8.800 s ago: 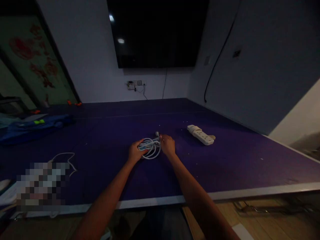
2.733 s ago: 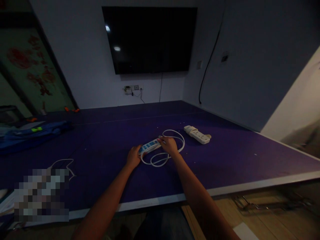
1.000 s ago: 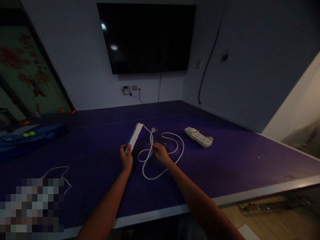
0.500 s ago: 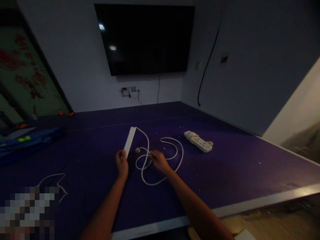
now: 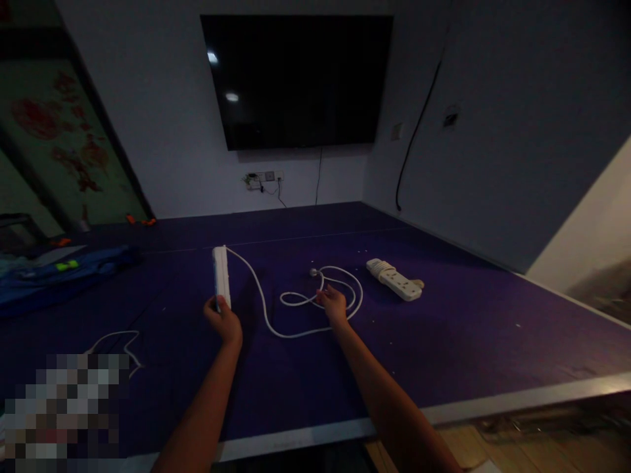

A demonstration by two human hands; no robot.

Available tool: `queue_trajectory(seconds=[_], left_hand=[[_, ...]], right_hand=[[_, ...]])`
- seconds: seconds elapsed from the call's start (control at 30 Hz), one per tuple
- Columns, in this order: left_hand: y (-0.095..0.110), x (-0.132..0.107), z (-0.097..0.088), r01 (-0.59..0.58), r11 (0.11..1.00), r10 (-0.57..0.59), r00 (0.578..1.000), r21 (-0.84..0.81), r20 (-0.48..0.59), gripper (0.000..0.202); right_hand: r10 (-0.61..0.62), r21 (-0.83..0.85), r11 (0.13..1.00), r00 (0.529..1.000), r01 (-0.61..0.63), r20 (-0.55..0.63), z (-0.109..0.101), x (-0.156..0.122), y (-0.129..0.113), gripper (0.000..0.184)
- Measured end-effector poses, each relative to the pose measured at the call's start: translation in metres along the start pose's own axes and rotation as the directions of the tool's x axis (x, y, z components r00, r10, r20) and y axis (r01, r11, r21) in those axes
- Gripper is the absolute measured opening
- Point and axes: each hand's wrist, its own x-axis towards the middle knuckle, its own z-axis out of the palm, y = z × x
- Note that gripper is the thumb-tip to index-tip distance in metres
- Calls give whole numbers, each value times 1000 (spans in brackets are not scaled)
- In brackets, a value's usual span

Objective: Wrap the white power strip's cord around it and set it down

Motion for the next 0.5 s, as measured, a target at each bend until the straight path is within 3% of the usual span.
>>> queue_trajectory(seconds=[0.13, 0.23, 0.3, 0.37, 0.43, 0.5], left_hand=[[4, 0, 3, 10, 999, -8, 999, -40, 45, 30], [9, -2, 11, 182, 967, -145, 968, -178, 204, 34], [13, -4, 16, 425, 863, -295, 863, -273, 410, 38], [16, -7, 19, 625, 723, -370, 710, -294, 599, 43], [19, -10, 19, 710, 653, -353, 594, -264, 723, 46], [25, -12, 17, 725, 653, -291, 505, -217, 813, 47]], right_hand=[[-140, -114, 986, 980, 124, -140, -3, -1, -8, 46], [-328, -216, 933, 928, 289, -175, -1, -10, -21, 42], [-421, -216, 893, 903, 396, -85, 4, -15, -31, 37], [-448, -194, 875, 894, 444, 24, 9, -16, -41, 36], [-413, -181, 889, 907, 421, 82, 16, -10, -52, 41], [-354, -161, 917, 930, 365, 95, 22, 3, -65, 50]])
